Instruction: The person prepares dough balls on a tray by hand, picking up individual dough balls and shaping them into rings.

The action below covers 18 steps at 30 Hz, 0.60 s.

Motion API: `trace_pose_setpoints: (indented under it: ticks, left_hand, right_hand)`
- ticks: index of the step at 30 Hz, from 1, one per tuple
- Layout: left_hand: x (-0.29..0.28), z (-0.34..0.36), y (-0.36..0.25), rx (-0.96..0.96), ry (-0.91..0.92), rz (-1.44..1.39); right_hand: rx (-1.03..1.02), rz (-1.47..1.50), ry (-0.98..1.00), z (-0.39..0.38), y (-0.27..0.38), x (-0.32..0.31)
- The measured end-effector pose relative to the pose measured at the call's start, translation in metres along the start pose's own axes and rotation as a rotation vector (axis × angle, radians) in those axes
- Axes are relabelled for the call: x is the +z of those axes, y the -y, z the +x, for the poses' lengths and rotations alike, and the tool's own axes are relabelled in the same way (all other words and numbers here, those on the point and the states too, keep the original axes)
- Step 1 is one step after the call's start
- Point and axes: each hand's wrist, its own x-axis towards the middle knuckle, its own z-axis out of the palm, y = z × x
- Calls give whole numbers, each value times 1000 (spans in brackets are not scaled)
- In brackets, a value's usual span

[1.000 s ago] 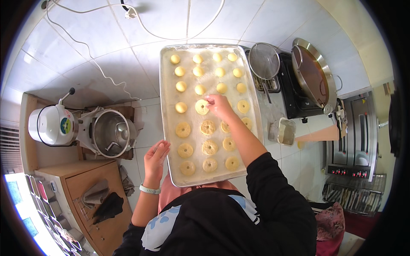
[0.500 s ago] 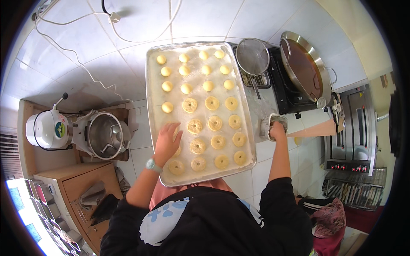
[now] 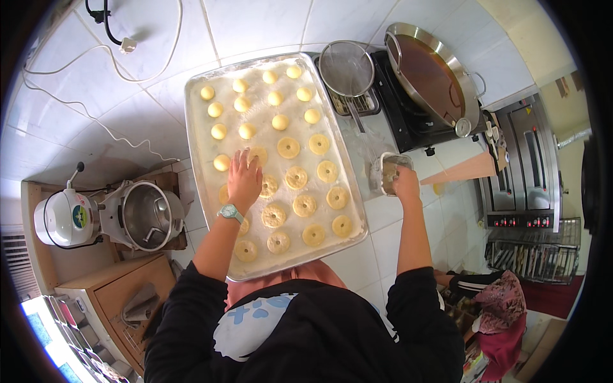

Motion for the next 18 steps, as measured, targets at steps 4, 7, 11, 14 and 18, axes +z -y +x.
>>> trace_pose_setpoints:
  ticks: [4,7,11,14,18]
  left_hand:
    - [-9,-6,-8,36,-95,-60]
    - [-21,-15,-22,-13,-168,-322]
    - [-58,-23,-20,-883,58,-2001]
    - [-90,-42,21,-850,76,-2385]
    - [-119,-85,67,-888,-251,-2446]
  right_hand:
    - [-201,-23,-283,-23,71,-25]
    - [-518,265,-200,-51,160,3]
    - [-912,353,78,-87,263,53]
    - [-1044,134,29,-70,305,92]
    - [-1048,73,40,-48,357,104]
